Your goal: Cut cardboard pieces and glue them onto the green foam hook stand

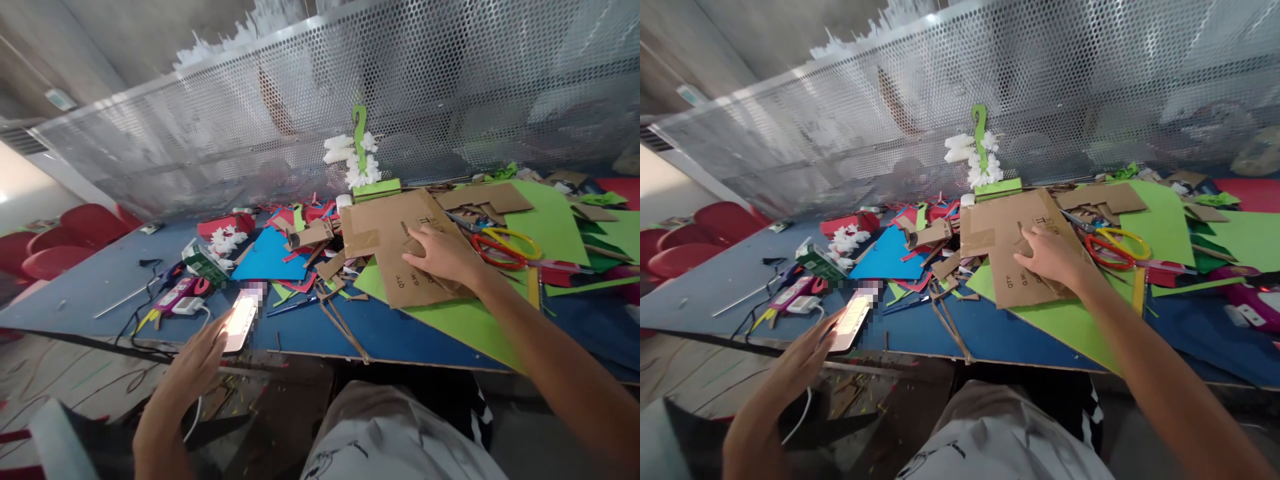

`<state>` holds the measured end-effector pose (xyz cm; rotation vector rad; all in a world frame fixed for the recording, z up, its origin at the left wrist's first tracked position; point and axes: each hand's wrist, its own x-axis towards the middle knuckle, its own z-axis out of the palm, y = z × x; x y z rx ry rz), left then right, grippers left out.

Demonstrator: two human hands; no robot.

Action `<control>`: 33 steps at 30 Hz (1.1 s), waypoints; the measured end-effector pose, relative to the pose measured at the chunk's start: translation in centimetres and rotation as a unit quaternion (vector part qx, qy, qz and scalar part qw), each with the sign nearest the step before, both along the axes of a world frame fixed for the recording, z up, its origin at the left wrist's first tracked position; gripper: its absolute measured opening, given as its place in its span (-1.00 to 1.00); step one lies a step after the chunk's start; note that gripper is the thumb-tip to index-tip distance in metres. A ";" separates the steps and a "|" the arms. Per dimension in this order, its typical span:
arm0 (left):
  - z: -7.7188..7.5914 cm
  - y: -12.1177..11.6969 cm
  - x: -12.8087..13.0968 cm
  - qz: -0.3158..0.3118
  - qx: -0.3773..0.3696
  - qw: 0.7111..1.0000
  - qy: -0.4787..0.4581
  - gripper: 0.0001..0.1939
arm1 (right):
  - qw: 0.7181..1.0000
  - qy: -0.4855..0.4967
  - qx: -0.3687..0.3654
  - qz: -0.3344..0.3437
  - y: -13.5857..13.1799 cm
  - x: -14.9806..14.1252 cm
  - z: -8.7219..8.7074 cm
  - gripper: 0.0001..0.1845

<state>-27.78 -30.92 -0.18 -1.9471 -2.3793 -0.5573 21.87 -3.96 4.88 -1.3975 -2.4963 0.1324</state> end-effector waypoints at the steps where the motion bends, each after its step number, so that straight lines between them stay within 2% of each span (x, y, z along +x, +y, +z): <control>1: 0.0 0.0 0.0 0.001 -0.004 1.000 -0.011 -0.40 | 1.000 0.001 0.002 0.004 0.1 0.0 -0.1 -0.19; 4: -0.1 0.0 -0.2 0.000 -0.015 0.999 -0.036 -0.38 | 1.000 0.003 -0.001 0.014 0.3 0.1 -0.2 -0.17; 20: 0.3 0.1 0.4 0.026 -0.030 0.998 -0.040 -0.36 | 0.999 0.019 -0.032 0.013 0.1 0.1 0.0 -0.18; 28: 0.2 -0.1 0.1 0.012 -0.038 0.998 -0.039 -0.36 | 0.999 0.016 -0.034 0.010 0.2 0.2 0.0 -0.17; 33: 0.8 0.3 1.3 0.057 -0.040 0.997 -0.038 -0.25 | 0.999 0.008 -0.034 0.007 0.1 0.0 0.1 -0.17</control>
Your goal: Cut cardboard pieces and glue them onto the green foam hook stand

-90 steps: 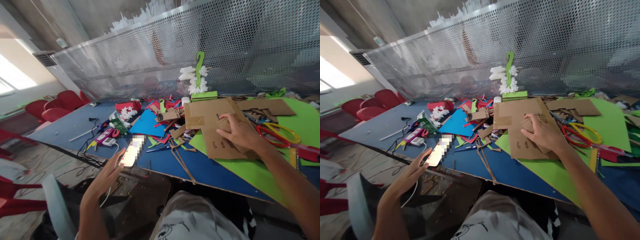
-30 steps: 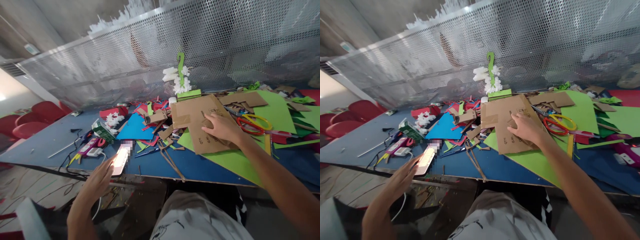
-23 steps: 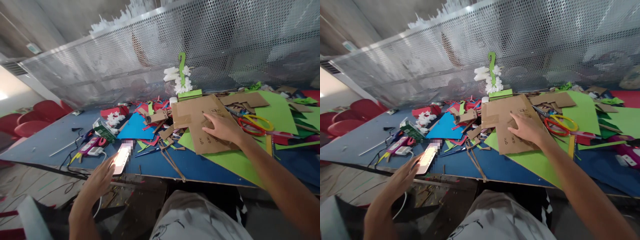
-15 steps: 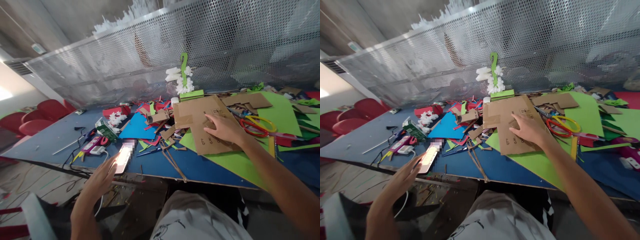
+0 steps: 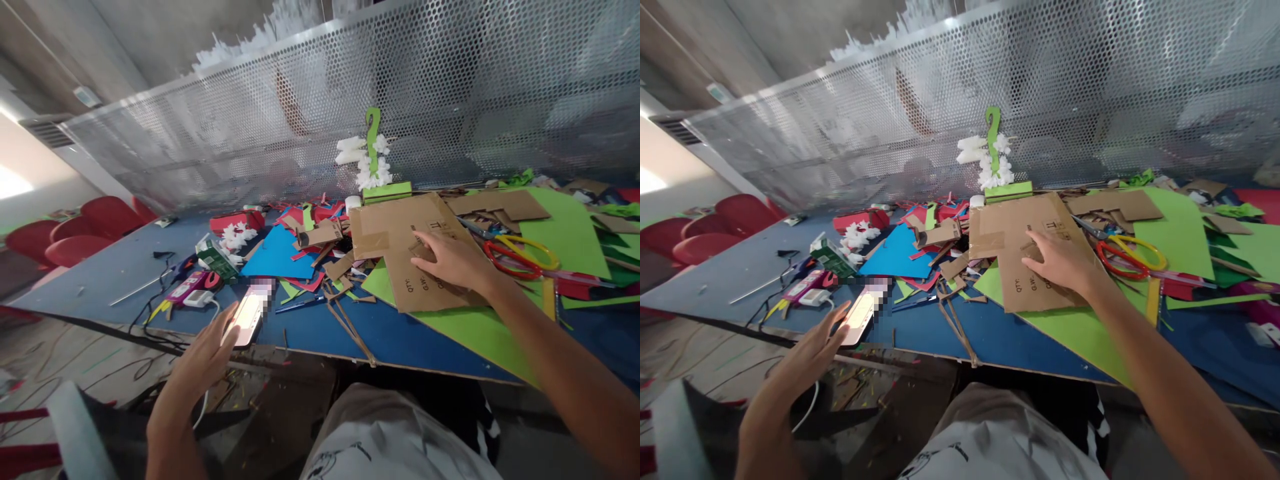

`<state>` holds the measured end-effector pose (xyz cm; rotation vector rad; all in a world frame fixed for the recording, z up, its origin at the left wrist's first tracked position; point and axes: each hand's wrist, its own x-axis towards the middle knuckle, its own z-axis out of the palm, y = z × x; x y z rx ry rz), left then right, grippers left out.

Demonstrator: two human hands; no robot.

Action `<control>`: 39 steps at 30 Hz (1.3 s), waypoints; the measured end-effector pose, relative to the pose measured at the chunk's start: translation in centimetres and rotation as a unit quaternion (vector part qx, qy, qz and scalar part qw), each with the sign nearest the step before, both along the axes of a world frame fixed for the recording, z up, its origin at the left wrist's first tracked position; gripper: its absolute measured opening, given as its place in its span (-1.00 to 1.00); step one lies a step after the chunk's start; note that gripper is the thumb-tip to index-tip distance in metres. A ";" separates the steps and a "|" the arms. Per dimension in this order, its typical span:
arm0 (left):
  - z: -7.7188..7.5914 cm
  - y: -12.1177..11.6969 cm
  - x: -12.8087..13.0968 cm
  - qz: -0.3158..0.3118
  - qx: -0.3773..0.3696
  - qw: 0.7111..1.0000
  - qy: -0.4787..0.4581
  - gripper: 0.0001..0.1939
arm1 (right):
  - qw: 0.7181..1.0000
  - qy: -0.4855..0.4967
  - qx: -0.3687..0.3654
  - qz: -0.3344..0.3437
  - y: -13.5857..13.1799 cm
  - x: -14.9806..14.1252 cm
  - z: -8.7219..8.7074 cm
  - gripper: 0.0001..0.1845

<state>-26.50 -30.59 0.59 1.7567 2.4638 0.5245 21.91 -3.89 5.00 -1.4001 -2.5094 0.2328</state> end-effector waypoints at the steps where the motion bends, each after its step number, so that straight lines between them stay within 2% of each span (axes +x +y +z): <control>1: 0.2 0.3 0.5 0.020 -0.005 1.000 0.002 -0.20 | 1.000 0.000 0.002 0.001 -0.1 0.0 0.0 -0.18; 5: 0.9 1.8 2.5 0.092 -0.024 0.994 0.045 -0.05 | 1.000 -0.007 -0.001 0.001 -0.3 -0.1 0.2 -0.18; 11: 0.2 3.8 3.3 0.092 -0.045 0.985 0.140 -0.02 | 1.000 -0.013 0.009 0.006 -0.3 -0.1 0.2 -0.21; 14: -0.3 4.1 3.1 0.100 -0.051 0.982 0.154 -0.01 | 1.000 -0.011 0.021 0.012 -0.2 -0.1 0.1 -0.24; 18: -0.1 2.8 1.5 0.079 -0.040 0.993 0.082 0.00 | 1.000 -0.013 0.010 0.006 -0.3 -0.1 0.2 -0.24; 22: 0.4 -0.2 -1.6 -0.015 -0.027 0.997 -0.067 -0.06 | 1.000 -0.021 0.000 0.001 -0.4 -0.2 0.3 -0.25; 26: 0.2 -1.7 -3.2 -0.064 -0.002 0.992 -0.113 -0.10 | 1.000 -0.019 -0.004 -0.001 -0.6 -0.3 0.5 -0.25; 28: -0.2 -1.2 -3.1 -0.054 0.014 0.991 -0.125 -0.09 | 1.000 -0.019 -0.005 -0.004 -0.6 -0.3 0.5 -0.26; 34: -1.0 1.4 -2.6 0.032 0.056 0.992 -0.106 -0.08 | 1.000 -0.017 -0.009 -0.001 -0.4 -0.2 0.3 -0.25; 39: -0.8 0.9 -2.4 0.037 0.051 0.992 -0.112 -0.14 | 1.000 -0.005 0.000 0.004 -0.2 -0.1 0.2 -0.26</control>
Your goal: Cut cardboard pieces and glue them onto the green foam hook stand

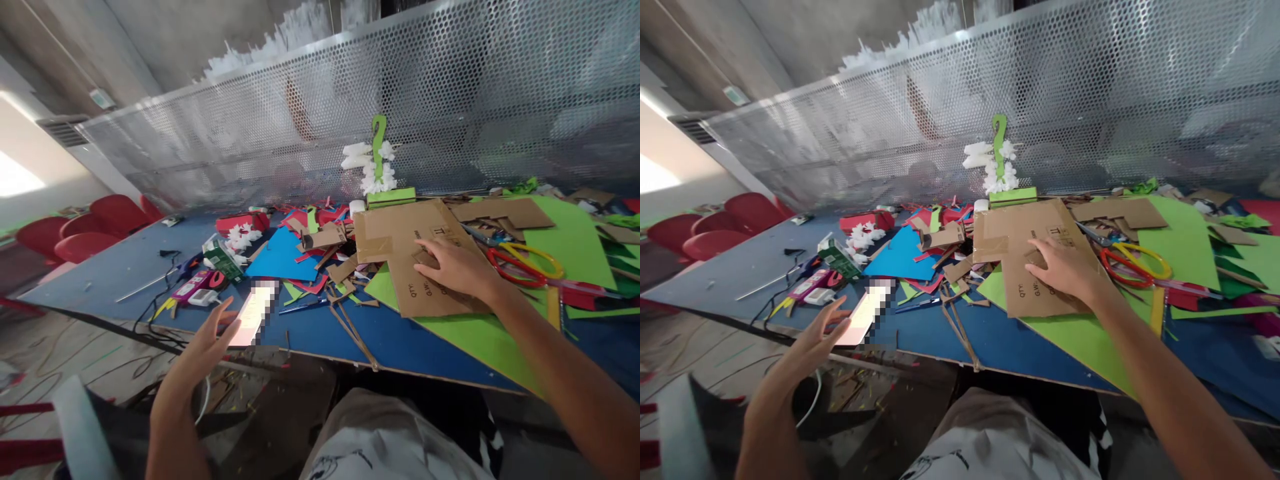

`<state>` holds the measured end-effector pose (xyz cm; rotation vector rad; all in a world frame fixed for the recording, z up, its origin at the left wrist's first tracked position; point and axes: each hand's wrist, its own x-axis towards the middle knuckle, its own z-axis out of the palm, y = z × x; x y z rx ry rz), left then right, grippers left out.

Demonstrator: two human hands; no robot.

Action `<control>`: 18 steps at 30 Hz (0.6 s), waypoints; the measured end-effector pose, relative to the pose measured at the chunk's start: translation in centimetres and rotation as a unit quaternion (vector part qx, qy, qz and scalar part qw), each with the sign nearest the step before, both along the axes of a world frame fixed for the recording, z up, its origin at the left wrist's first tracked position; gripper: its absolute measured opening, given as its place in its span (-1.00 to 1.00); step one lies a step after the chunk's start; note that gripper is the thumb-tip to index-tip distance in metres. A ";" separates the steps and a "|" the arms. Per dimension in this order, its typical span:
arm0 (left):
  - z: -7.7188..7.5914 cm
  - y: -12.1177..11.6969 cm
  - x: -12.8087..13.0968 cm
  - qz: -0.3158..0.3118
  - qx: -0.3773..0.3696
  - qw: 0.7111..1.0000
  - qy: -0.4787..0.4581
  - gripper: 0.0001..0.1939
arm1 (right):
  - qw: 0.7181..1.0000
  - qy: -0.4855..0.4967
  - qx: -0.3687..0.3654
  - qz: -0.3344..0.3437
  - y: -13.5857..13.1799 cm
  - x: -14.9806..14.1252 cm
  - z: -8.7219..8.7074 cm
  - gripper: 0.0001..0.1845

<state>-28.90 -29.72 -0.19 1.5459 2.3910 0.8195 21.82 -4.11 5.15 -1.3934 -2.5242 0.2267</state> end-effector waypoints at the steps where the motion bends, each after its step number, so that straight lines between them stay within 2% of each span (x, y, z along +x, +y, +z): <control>1: 0.1 -0.3 0.1 -0.002 0.003 1.000 0.002 -0.18 | 1.000 0.004 0.005 0.002 0.0 0.0 -0.1 -0.27; 6: 0.5 -1.6 0.7 0.001 -0.037 0.998 0.057 -0.35 | 1.000 0.007 0.013 0.009 0.3 0.1 -0.5 -0.28; 13: 1.1 -1.6 1.4 0.027 -0.095 0.986 0.133 -0.38 | 0.999 0.011 0.016 0.030 0.7 0.3 -0.9 -0.28; 18: 1.4 -1.6 1.8 0.014 -0.091 0.985 0.146 -0.40 | 0.999 0.016 0.011 0.027 0.7 0.5 -0.9 -0.29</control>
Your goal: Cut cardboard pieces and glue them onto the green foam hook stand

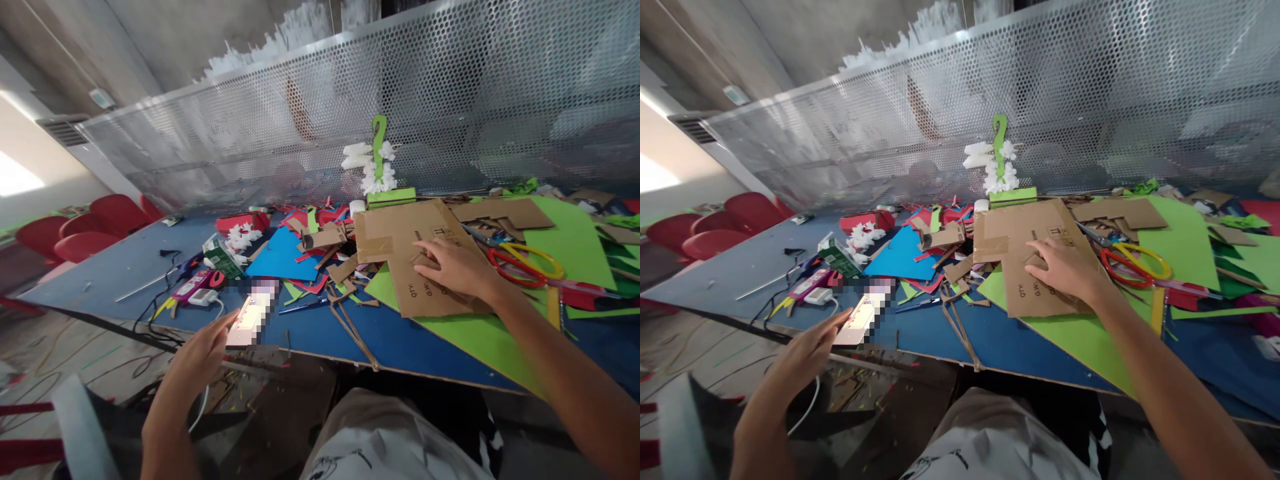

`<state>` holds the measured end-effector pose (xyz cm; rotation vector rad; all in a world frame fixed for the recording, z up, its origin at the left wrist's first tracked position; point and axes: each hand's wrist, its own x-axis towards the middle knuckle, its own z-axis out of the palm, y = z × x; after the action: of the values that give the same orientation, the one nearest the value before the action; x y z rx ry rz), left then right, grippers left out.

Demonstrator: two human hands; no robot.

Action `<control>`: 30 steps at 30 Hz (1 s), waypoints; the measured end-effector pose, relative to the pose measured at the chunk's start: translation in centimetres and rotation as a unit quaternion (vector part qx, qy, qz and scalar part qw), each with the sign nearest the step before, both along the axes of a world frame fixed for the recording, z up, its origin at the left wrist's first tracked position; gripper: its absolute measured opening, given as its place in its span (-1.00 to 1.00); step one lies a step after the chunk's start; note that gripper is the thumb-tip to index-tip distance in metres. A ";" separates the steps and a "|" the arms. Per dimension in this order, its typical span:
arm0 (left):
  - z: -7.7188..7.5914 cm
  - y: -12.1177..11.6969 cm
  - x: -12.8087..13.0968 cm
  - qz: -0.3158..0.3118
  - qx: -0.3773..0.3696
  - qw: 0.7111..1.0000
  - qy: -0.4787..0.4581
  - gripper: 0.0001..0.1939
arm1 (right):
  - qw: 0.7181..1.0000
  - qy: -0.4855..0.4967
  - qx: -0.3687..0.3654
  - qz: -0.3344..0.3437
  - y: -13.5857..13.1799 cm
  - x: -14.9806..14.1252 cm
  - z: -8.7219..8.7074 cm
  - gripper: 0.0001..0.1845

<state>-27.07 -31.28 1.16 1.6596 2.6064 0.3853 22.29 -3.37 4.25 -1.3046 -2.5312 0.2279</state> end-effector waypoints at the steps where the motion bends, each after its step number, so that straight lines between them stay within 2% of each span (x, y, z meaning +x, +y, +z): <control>1: -0.1 0.0 0.0 -0.002 0.003 1.000 0.002 -0.40 | 1.000 0.000 -0.001 0.001 0.0 0.0 0.0 -0.29; 8: -0.4 0.2 -0.5 -0.026 0.012 1.000 -0.003 -0.39 | 1.000 -0.007 -0.007 0.000 -0.1 0.0 0.3 -0.29; 11: -0.1 0.3 -0.1 -0.014 0.022 1.000 -0.010 -0.36 | 1.000 -0.007 -0.007 0.000 -0.1 -0.1 0.3 -0.29; 15: 0.3 1.2 1.5 0.033 0.001 0.999 -0.012 -0.21 | 1.000 -0.001 0.005 0.005 -0.1 0.0 0.1 -0.30; 18: 0.3 2.8 3.2 0.058 -0.011 0.998 0.022 -0.03 | 1.000 0.002 0.012 0.003 -0.2 0.0 0.2 -0.32; 20: 0.3 4.1 4.4 0.062 -0.027 0.996 0.054 0.02 | 1.000 0.004 0.011 -0.002 -0.4 -0.1 0.4 -0.32; 25: 0.7 6.3 6.2 0.113 -0.053 0.987 0.101 -0.08 | 1.000 0.019 0.006 -0.001 -0.7 -0.1 0.6 -0.34; 30: 1.7 5.8 4.6 0.116 -0.038 0.991 0.047 -0.07 | 0.997 0.075 0.002 -0.004 -1.1 -0.4 1.5 -0.39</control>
<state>-22.46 -25.46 2.87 1.3894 2.8539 0.2127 21.90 -4.42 5.72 -1.2468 -2.3998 0.3082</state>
